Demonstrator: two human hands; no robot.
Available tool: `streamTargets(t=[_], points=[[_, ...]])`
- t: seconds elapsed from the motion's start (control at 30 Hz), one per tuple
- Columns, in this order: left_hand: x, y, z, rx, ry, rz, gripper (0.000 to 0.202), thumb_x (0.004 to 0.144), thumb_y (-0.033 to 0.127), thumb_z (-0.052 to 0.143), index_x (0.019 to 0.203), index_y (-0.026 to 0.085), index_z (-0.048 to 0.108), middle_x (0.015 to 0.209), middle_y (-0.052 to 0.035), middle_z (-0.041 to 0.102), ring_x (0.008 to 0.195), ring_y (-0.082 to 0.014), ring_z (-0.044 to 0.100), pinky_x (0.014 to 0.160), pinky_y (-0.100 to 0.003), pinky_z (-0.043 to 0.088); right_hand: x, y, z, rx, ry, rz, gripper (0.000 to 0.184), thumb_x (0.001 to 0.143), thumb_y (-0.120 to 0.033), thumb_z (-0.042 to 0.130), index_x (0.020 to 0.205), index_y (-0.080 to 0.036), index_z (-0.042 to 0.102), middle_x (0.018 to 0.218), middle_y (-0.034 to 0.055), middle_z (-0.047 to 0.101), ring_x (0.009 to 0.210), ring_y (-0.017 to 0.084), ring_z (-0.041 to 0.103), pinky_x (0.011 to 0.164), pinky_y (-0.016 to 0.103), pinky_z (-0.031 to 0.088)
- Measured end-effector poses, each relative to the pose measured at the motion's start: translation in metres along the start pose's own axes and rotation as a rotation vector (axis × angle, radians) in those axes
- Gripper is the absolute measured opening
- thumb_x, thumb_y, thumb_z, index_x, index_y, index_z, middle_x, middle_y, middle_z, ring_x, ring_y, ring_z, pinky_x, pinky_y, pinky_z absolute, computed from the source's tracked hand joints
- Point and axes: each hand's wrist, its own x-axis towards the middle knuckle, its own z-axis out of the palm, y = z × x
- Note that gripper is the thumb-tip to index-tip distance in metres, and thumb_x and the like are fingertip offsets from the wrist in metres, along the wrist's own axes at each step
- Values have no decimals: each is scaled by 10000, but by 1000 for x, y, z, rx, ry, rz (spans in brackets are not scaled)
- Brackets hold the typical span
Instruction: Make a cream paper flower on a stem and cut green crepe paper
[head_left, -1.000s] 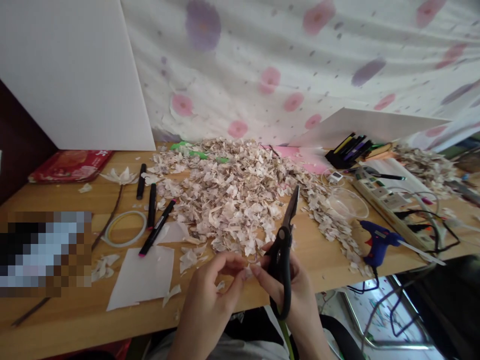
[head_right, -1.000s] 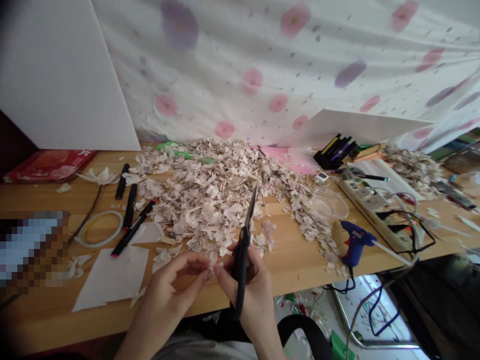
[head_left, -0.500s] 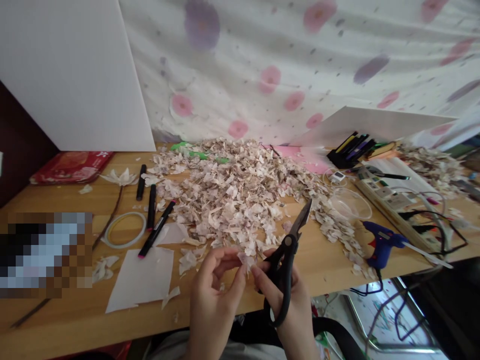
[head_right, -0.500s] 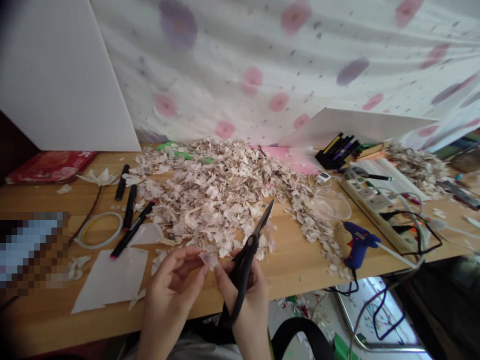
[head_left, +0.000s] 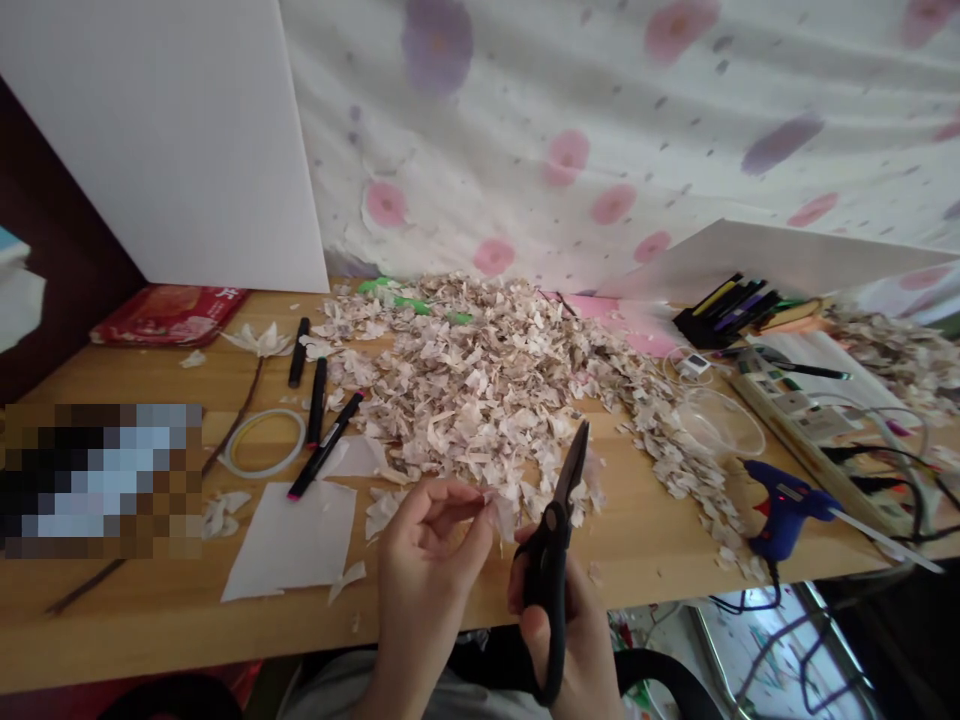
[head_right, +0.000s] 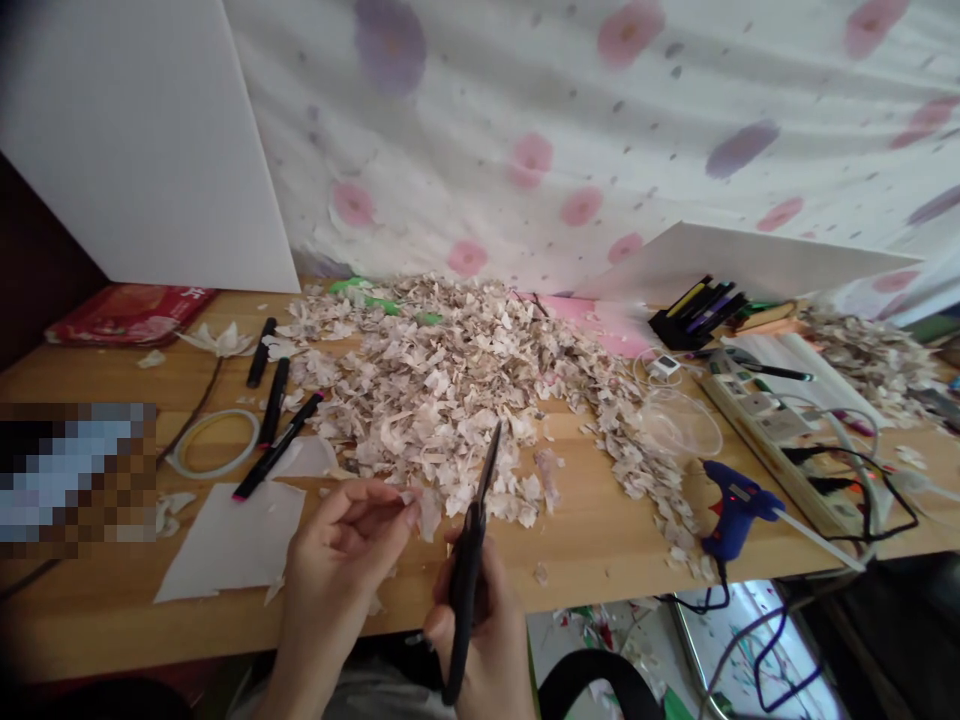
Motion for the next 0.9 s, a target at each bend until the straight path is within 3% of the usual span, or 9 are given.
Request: streamTargets(t=[0.1,0.2,0.33,0.53,0.7,0.9], points=[[3,8,0,-35,-1,3,166,719,183,776,787,199,625,837,-34,784,802,-171,765,730,-212,612,-8,7,-6,-124,-45,-64,701,876,-760,459,1339,-234,488,878,50,631,747,216,621,688,310,518],[2,15,1,-6,-9,28,157,721,166,765,803,208,638,831,-20,791,770,-155,765,697,-185,612,-10,7,-14,-182,-131,-71,752,861,-759,485,1385,-219,467,1018,110,653,887,285,656,750,357,537],[-3,21,4,128,18,174,155,750,137,736,843,232,656,834,24,781,770,-115,756,712,-143,599,-14,3,-21,-222,-194,-52,785,855,-767,479,1421,-223,450,1170,141,645,1064,363,640,804,411,564],[-8,20,9,222,53,257,145,774,128,702,850,241,649,824,49,755,741,-91,747,691,-119,591,-29,4,-15,-215,-153,-55,671,948,-643,429,1508,-279,359,1438,131,527,1168,382,607,915,464,555],[-10,15,9,243,56,264,200,769,92,669,896,244,640,875,53,755,776,-87,752,712,-117,589,-31,4,-14,-285,-162,-95,673,963,-621,412,1545,-304,297,1493,106,496,1305,407,512,1027,521,483],[-11,15,11,252,44,263,162,792,126,667,892,249,633,868,54,750,761,-86,750,675,-122,592,-27,6,-19,-266,-179,-79,700,921,-652,494,1514,-302,365,1421,110,564,1164,372,614,945,457,537]])
